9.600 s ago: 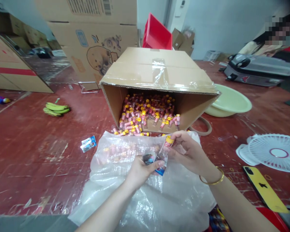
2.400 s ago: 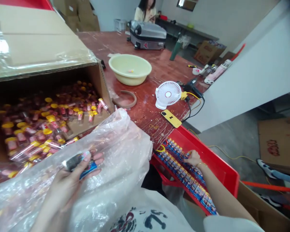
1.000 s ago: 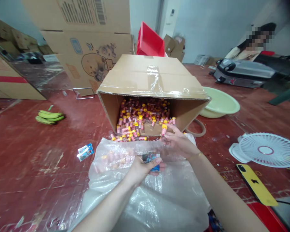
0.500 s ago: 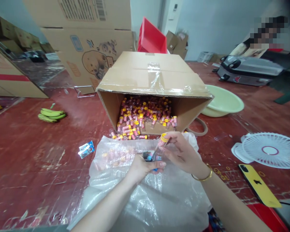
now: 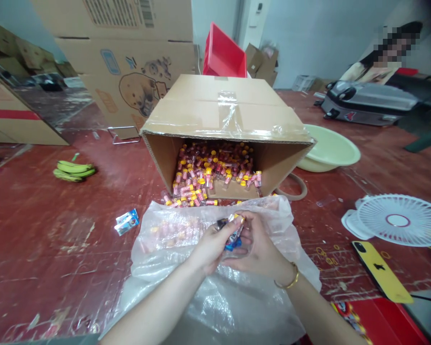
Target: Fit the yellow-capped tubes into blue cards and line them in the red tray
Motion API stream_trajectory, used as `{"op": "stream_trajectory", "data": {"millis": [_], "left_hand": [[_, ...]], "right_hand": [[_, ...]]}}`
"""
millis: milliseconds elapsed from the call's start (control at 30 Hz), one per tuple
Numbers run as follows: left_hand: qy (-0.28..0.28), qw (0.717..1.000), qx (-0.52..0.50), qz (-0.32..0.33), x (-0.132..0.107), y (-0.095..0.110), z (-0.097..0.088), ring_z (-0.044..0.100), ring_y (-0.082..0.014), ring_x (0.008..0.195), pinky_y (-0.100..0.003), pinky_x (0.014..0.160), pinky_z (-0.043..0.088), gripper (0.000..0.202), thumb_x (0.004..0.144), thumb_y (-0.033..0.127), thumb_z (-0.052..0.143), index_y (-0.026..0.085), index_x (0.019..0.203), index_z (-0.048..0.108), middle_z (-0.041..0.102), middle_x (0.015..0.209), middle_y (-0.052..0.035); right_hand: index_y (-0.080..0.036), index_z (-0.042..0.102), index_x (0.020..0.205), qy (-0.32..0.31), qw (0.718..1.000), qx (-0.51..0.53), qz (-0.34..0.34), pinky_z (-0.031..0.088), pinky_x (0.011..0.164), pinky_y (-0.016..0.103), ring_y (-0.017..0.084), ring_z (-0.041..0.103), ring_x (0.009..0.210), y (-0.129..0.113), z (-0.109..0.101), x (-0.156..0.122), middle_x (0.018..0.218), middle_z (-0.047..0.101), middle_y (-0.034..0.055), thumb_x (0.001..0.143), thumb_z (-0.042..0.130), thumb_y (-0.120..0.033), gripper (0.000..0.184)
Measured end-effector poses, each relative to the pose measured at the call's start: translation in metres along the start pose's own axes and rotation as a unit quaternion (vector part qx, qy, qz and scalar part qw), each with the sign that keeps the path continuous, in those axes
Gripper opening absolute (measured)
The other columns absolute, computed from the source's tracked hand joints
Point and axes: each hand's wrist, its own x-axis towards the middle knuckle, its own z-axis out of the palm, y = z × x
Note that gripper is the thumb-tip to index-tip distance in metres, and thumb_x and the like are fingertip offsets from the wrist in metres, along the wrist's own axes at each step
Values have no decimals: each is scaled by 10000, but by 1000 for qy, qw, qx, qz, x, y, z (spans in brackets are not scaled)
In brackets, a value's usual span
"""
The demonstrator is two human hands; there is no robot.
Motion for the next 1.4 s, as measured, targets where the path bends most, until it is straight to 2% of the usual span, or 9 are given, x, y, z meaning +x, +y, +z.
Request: {"op": "stream_trajectory", "data": {"millis": [67,133,233,367,733,1200,1400], "left_hand": [[-2,1000,-6,3,1,-1,3,632,-157,608,-269,603,529,340,667,425,793,122,784,690,697,712,-70],[-15,1000,-7,15,2,-1,3,616,-139,588,-263,633,522,353,669,438,790,115,776,696,685,672,-56],[-25,999,5,27,0,-1,0,615,-134,615,-250,654,503,366,673,418,795,107,848,713,688,690,-50],[-14,999,15,42,-2,-2,-3,615,-131,695,-240,700,475,330,654,313,827,115,891,712,701,789,-50],[-17,999,-7,39,-2,-5,5,621,-164,650,-311,719,493,384,611,327,848,105,884,695,689,746,-61],[-4,998,36,41,-2,-9,-7,615,-154,703,-271,741,466,344,645,309,830,107,896,711,687,740,-49],[-10,996,64,54,1,-8,-6,659,-206,840,-304,809,485,417,645,352,826,134,979,705,727,919,-92]], "right_hand": [[-312,329,1161,59,998,-10,-1,590,743,347,217,621,995,5,8,-2,1167,495,70,594,805,-145,758],[-296,346,1147,101,994,-36,-30,580,772,348,209,622,978,9,10,-1,1127,502,61,608,749,-96,702],[-287,352,1130,121,987,-68,-78,568,753,332,200,615,939,11,8,1,1058,517,42,608,702,-70,665],[-273,350,1120,130,980,-109,-108,545,775,327,205,593,972,9,4,-1,1062,502,47,606,691,-74,648],[-264,355,1100,148,975,-132,-102,523,806,332,208,582,975,7,4,-2,1070,481,48,596,703,-121,628],[-272,358,1106,140,979,-108,-100,497,862,375,215,572,973,15,-1,-4,1055,504,41,594,725,-97,654],[-266,361,1129,148,972,-148,-110,477,888,388,224,548,997,5,2,-5,1067,503,50,608,773,-179,670]]}}
